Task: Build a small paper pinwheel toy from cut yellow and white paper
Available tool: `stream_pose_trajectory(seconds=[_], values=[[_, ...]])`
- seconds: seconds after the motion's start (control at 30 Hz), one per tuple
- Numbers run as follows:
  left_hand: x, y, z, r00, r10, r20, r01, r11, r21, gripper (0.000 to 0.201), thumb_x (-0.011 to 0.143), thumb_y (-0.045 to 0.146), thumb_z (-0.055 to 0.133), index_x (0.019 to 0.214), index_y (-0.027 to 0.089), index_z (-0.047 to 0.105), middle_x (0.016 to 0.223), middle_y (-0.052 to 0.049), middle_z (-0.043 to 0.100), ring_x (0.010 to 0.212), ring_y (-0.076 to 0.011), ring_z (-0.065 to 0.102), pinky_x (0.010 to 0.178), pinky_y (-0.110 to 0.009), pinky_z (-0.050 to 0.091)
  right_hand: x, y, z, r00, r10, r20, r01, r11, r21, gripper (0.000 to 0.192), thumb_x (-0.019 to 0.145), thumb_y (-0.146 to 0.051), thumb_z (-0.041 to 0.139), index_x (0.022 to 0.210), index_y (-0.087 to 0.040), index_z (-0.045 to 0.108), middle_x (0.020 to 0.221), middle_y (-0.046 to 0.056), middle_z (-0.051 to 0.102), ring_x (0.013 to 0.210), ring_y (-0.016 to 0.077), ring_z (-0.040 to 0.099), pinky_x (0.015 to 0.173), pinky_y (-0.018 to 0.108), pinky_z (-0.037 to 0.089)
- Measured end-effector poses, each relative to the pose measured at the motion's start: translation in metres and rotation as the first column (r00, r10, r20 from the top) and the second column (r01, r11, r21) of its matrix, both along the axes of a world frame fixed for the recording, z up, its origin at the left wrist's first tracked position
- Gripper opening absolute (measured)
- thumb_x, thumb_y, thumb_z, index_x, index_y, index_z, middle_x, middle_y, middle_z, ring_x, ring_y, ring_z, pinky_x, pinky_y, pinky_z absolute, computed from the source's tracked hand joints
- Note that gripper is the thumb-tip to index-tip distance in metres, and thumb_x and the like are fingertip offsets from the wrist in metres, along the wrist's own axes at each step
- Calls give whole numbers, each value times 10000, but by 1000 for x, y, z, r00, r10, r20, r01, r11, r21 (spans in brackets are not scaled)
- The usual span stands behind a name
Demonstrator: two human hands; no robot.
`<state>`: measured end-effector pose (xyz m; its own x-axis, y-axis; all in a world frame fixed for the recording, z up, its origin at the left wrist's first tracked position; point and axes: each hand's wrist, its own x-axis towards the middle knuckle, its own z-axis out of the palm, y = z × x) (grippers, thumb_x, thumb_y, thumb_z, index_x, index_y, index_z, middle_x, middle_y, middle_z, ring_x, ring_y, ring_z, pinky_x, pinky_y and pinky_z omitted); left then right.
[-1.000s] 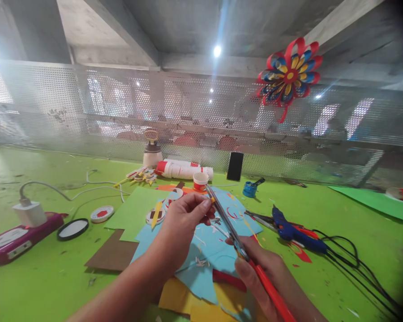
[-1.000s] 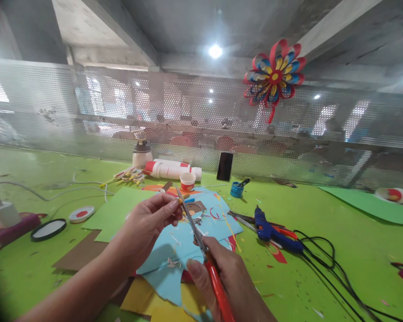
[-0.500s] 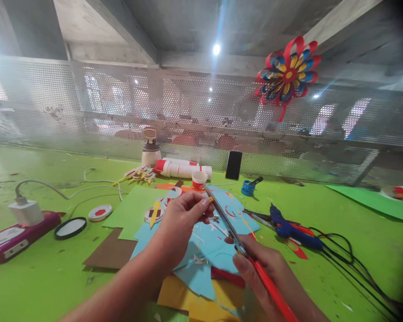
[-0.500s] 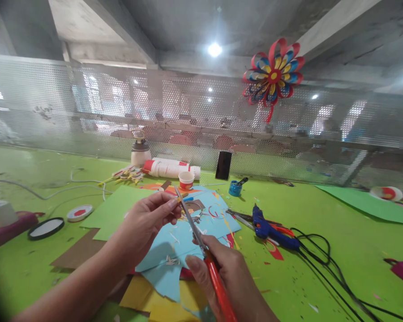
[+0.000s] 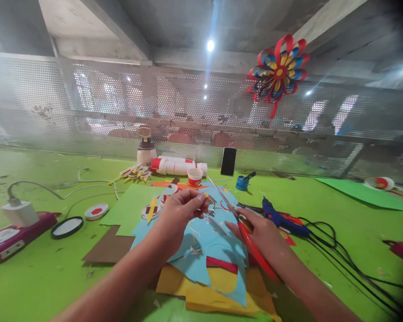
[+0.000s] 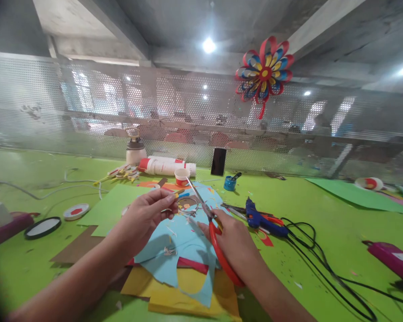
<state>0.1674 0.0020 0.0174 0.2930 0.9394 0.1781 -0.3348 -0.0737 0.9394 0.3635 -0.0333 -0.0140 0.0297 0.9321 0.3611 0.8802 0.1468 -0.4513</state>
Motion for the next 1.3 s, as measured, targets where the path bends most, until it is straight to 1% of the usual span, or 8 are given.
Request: stream_pose_trajectory(seconds=[0.17, 0.4, 0.57, 0.7, 0.8, 0.93, 1.1, 1.3], values=[[0, 5, -8, 989, -120, -86, 121, 993, -5, 183, 746, 282, 661, 710, 121, 580, 678, -27, 604, 643, -106, 553, 619, -244, 406, 12, 18, -6, 972, -101, 210, 129, 984, -119, 468, 835, -424, 534, 1210, -148, 571, 1160, 156, 647, 1074, 298, 597, 861, 354, 457], [3, 5, -16, 938, -300, -175, 296, 954, -50, 159, 762, 237, 638, 698, 120, 551, 621, -23, 619, 561, -92, 562, 548, -223, 388, 27, 37, -14, 935, -161, 317, 246, 936, -250, 348, 889, -381, 519, 1154, -162, 574, 1146, 116, 619, 1030, 242, 591, 863, 397, 470], [2, 7, -18, 910, -355, -215, 350, 935, -63, 139, 790, 207, 608, 716, 120, 529, 608, -39, 643, 491, -79, 549, 516, -219, 375, 38, 29, -5, 921, -78, 381, 230, 899, -372, 292, 899, -301, 536, 1154, -158, 548, 1158, 80, 575, 970, 199, 595, 814, 406, 507], [2, 8, -20, 884, -423, -198, 415, 906, -83, 140, 782, 217, 624, 751, 118, 530, 647, -66, 664, 549, -109, 602, 538, -225, 387, 39, 15, 14, 923, -57, 381, 207, 908, -364, 269, 843, -330, 604, 1052, -160, 614, 1073, 88, 624, 965, 227, 596, 830, 424, 476], [2, 8, -20, 869, -452, -203, 442, 892, -94, 134, 779, 217, 622, 761, 120, 531, 646, -63, 665, 567, -117, 613, 546, -225, 387, 30, 4, 33, 949, -47, 312, 141, 947, -288, 248, 762, -334, 666, 944, -166, 678, 919, 116, 675, 932, 289, 605, 784, 404, 446], [2, 7, -22, 864, -452, -222, 442, 892, -98, 115, 772, 188, 614, 730, 121, 530, 608, -50, 652, 536, -103, 588, 530, -222, 369, 5, -6, 47, 990, 108, 91, -84, 969, -231, 295, 880, -375, 477, 988, -176, 665, 764, 59, 694, 708, 168, 636, 631, 269, 454], [4, 5, -22, 849, -436, -299, 441, 896, -54, 103, 766, 197, 607, 719, 123, 553, 587, -33, 635, 525, -92, 548, 533, -233, 354, -16, -4, 39, 967, 229, -108, -247, 944, -217, 176, 812, -264, 551, 861, -141, 668, 667, 31, 655, 576, 125, 581, 535, 238, 446], [7, 3, -18, 813, -360, -458, 415, 910, 20, 117, 773, 180, 580, 674, 132, 540, 546, -10, 594, 485, -85, 483, 516, -243, 333, -13, 6, 25, 905, 311, -290, -384, 890, -244, 81, 778, -186, 546, 752, -143, 609, 629, 7, 613, 551, 97, 556, 519, 217, 464]])
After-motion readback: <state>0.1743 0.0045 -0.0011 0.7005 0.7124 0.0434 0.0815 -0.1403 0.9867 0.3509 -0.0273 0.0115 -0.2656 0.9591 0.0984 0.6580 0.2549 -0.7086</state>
